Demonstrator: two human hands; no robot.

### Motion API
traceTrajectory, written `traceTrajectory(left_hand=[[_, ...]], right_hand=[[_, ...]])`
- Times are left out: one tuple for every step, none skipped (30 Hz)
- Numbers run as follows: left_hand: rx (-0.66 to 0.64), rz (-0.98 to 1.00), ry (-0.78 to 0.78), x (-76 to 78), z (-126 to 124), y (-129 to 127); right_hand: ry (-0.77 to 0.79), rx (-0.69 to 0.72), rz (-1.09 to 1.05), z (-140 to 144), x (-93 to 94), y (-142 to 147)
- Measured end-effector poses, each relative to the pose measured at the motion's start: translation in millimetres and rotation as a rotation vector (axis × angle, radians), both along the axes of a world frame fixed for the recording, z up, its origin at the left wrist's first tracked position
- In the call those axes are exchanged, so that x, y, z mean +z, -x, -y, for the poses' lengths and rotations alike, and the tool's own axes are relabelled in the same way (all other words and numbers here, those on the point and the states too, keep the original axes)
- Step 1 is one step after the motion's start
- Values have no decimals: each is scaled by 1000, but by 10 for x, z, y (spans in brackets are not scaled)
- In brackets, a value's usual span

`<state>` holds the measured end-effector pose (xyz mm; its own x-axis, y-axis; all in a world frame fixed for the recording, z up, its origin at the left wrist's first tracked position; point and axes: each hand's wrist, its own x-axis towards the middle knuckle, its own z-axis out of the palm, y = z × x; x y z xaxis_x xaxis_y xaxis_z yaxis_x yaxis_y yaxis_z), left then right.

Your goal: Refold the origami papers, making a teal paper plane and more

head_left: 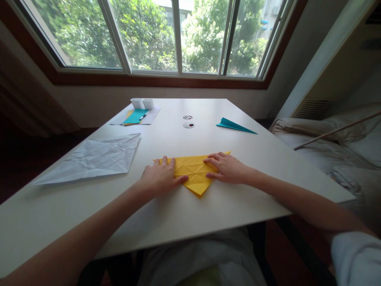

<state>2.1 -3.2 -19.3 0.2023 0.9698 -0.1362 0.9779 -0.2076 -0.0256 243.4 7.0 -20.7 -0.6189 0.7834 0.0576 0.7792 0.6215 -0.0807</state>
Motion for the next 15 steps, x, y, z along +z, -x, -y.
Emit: traceTrajectory(left_hand=[[2, -2, -2, 10, -2, 8], [4, -3, -2, 19, -4, 16], [7, -4, -1, 28, -6, 23], [11, -7, 0, 36, -7, 29], [15, -14, 0, 45, -7, 35], [21, -24, 2, 55, -5, 39], [31, -37, 6, 68, -3, 44], [42, -52, 10, 83, 0, 48], [53, -69, 15, 101, 3, 52], [62, -87, 19, 120, 4, 59], [66, -101, 22, 140, 3, 68], [60, -111, 24, 157, -3, 80], [48, -116, 25, 171, -16, 96], [33, -114, 26, 179, -35, 116], [19, -106, 28, 181, -61, 139]], right_hand=[[-5, -34, 14, -26, 7, -25], [-8, -66, 29, -50, 16, -53], [-7, -94, 44, -70, 25, -81], [-3, -118, 57, -86, 36, -109], [1, -138, 68, -97, 49, -136], [4, -157, 78, -102, 62, -160], [7, -172, 89, -104, 77, -183], [10, -187, 105, -104, 92, -203], [14, -200, 124, -103, 108, -223], [19, -209, 145, -104, 123, -242], [23, -214, 165, -107, 137, -261], [27, -211, 180, -113, 151, -280], [29, -199, 186, -122, 162, -297], [31, -174, 180, -135, 172, -314], [32, -134, 161, -150, 179, -327]])
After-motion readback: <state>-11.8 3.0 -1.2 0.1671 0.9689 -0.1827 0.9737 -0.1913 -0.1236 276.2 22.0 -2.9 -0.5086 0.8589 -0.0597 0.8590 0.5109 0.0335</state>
